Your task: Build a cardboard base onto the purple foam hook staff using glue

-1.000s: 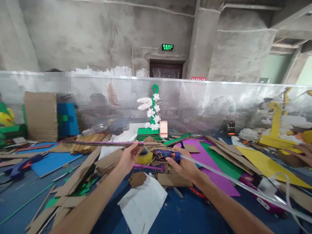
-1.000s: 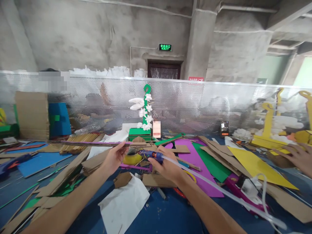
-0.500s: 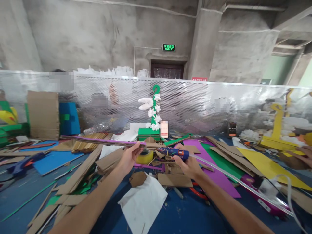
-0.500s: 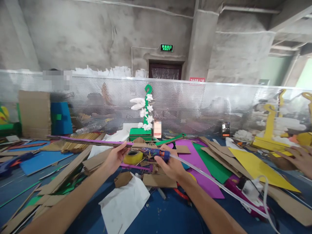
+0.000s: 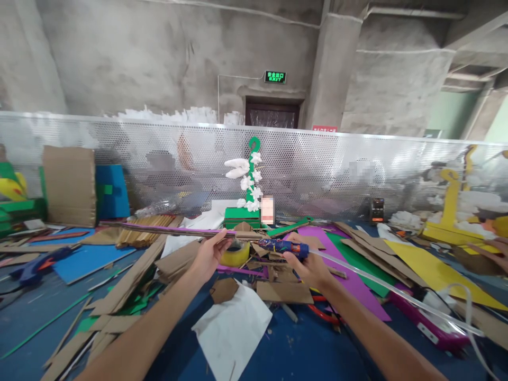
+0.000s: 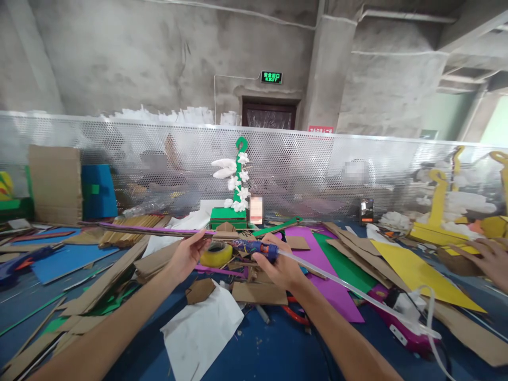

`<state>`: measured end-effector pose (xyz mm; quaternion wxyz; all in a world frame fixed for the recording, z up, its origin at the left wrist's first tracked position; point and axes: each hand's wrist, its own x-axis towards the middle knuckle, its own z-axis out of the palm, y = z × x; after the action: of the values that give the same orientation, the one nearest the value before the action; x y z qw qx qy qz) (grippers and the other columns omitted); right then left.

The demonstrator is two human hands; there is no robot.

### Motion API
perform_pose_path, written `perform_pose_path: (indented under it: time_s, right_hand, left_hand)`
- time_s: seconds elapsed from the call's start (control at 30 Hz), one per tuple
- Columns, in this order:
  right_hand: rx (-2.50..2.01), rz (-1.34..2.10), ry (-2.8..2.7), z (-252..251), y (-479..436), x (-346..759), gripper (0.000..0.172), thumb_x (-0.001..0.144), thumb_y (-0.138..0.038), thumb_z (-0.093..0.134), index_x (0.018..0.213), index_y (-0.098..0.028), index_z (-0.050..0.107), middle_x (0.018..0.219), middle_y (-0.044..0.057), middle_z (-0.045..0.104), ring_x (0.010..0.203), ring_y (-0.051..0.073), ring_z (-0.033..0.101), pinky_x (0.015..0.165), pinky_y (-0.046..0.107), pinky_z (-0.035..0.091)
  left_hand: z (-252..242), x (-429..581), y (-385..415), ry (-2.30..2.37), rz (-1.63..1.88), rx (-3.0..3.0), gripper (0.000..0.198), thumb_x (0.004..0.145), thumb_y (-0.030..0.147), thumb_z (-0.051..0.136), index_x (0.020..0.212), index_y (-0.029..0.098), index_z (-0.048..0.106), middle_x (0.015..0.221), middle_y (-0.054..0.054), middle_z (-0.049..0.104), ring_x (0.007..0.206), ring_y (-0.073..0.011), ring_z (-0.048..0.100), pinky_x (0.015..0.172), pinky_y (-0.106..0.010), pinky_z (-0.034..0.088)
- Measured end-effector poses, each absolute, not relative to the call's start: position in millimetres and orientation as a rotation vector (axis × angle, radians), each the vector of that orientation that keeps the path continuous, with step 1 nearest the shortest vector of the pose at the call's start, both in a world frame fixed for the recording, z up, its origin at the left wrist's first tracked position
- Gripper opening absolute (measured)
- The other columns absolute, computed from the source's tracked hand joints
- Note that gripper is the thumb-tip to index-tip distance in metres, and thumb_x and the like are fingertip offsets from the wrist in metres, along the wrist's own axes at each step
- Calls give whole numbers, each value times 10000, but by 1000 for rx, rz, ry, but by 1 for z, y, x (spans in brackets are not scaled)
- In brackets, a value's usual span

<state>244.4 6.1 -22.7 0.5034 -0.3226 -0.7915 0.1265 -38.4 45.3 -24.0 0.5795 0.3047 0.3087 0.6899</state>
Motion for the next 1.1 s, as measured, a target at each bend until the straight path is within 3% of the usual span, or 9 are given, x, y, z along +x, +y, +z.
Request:
perform_pose_path:
  time_s: [0.53, 0.77, 1.1]
  right_hand:
    - [-811, 135, -1893, -19, 13, 258, 284, 971, -437, 550, 797, -221, 490, 725, -9, 526, 645, 164, 488, 638, 295, 392]
    - [-790, 68, -1939, -13, 5, 252, 258, 979, -392, 554, 793, -221, 503, 769, 3, 536, 689, 170, 512, 666, 294, 401]
    - [-787, 123, -1996, -15, 3, 247, 290, 962, -424, 581, 771, -218, 511, 801, 7, 540, 716, 170, 523, 683, 291, 399]
  left_hand:
    - [-16, -45, 45, 705, 1632, 670, 187, 950, 56, 597, 828, 91, 735, 763, -69, 794, 609, -102, 725, 629, -159, 610]
    - [-17, -43, 44, 714, 1624, 696, 64, 876, 61, 711, 829, 101, 727, 768, -59, 798, 608, -113, 734, 629, -163, 620]
    - [-16, -44, 44, 711, 1648, 676, 95, 895, 45, 672, 840, 103, 723, 753, -47, 792, 619, -117, 736, 643, -173, 620]
